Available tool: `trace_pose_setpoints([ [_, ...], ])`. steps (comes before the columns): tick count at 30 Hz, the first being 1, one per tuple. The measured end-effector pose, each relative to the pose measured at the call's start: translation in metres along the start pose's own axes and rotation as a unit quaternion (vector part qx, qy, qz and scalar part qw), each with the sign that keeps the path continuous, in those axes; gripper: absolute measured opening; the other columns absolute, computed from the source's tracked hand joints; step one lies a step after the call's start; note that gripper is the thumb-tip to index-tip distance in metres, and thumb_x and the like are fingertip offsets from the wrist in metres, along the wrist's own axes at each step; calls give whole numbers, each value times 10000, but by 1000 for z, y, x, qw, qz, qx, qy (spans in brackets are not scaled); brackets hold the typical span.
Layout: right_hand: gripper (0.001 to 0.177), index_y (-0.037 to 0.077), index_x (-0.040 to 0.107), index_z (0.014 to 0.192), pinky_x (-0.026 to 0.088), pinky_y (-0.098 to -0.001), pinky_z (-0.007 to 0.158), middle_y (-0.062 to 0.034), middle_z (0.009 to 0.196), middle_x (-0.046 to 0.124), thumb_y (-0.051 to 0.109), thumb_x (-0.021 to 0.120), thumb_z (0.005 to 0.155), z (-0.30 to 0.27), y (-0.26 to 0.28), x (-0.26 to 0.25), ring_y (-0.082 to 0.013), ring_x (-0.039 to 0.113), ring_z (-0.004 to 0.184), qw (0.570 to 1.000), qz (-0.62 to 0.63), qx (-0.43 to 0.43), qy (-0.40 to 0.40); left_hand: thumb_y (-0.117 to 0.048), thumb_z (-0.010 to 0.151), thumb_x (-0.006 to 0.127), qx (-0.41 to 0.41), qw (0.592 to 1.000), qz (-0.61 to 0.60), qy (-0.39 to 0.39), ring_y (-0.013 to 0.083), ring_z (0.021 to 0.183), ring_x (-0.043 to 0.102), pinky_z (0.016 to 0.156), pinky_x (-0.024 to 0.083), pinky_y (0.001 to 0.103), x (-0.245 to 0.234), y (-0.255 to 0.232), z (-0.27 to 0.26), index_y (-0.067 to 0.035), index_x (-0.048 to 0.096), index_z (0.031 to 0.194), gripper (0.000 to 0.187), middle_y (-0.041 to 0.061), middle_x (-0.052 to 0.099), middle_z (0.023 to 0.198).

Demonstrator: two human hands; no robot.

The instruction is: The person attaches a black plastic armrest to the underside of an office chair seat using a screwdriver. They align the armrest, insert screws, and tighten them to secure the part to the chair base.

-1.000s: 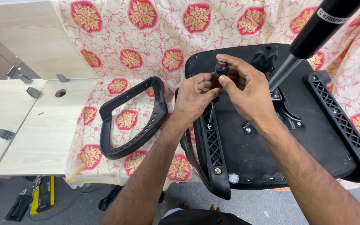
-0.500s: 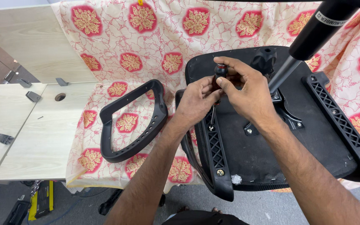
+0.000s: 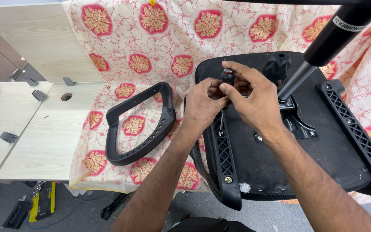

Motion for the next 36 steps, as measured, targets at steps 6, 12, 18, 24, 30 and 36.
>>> trace_pose_setpoints([
  [6,458,161,603,1439,614,-274,880,-65,1089,728,99,658,989,-2,-15,1,-113,720,980,997,34,56,35,-73,946,711,52,980,-160,104,153,971,745,855,624,290,16,-2,0,37,536,1383,484,111,769,1060],
  [12,548,122,572,1416,576,-294,920,-82,1198,681,88,793,915,-15,-6,1,-118,660,1073,999,25,-14,-16,-33,839,772,-15,999,-27,20,130,812,736,702,605,257,9,-6,-3,40,717,1100,276,122,800,896],
  [18,478,139,631,1393,608,-243,833,-47,997,690,70,776,943,-16,-11,-5,-82,679,913,997,47,26,-51,-68,891,786,23,999,-26,0,128,923,777,802,616,255,11,-16,-12,-32,705,1190,312,119,811,1004],
  [24,479,123,595,1427,600,-271,827,-69,970,725,21,679,966,-9,-20,-13,-91,708,914,997,14,77,-20,126,933,634,131,968,-198,80,176,1197,676,1022,571,294,24,-24,-8,-83,345,1605,761,147,666,1340],
  [30,476,111,561,1442,578,-299,943,-77,1213,728,-11,633,988,-6,-11,-5,-114,704,1115,999,52,11,5,69,942,643,42,983,-170,54,125,1042,735,848,629,251,22,-12,2,-114,409,1562,687,131,750,1189],
  [36,495,145,654,1356,619,-281,757,-115,1023,684,82,805,889,-3,-11,-2,-130,691,844,997,-23,62,-48,23,910,715,92,995,-30,-7,119,900,720,757,636,241,13,-23,-3,-110,485,1511,658,117,753,1054],
])
Point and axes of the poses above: each hand's wrist, its own z-axis towards the middle knuckle, its own x-axis out of the palm, y = z × x, the point moved 7 cm from there along z, towards the middle knuckle
